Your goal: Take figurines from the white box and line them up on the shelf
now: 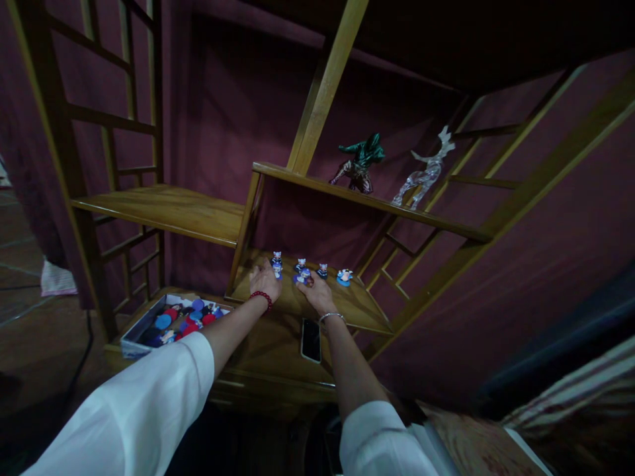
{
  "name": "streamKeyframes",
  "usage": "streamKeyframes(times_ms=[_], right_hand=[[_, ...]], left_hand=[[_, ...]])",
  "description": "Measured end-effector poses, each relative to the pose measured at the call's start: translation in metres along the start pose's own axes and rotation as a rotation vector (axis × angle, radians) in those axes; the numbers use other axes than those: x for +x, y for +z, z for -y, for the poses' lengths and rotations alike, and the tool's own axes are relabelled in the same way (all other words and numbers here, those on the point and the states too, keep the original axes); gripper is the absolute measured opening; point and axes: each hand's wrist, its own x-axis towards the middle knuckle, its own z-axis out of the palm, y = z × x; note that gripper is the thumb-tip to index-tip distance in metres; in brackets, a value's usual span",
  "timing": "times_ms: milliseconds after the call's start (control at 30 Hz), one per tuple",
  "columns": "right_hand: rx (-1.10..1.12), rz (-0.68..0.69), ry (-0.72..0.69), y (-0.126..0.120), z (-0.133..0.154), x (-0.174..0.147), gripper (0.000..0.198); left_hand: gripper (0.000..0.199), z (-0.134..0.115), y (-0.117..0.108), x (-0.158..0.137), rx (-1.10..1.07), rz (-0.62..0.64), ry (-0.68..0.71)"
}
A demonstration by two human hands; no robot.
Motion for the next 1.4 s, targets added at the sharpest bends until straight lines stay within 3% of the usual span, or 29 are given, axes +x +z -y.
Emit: streamKeyframes(times_ms=[800,1033,1233,1400], right_hand=[[-0.005,-0.008,0.009,0.000,0.000,-0.001,0.036],[0.048,-0.023,0.030,-0.001,0.000,-0.002,0.050],[0.113,-0.086,0.076,-0.003,0.001,-0.019,0.047],[0.000,-0.185,0.173,-0.013,0.016,-0.044,0.029]], left_hand=[[0.062,0.002,0.003,-0.001,0.014,-0.023,0.022],[0.057,0.010,0.002,-0.012,0.022,-0.122,0.090],[0.038,0.025,0.000,-0.035,0.018,-0.285,0.270],[0.025,0.039,-0.002,-0.058,-0.001,-0.267,0.474]])
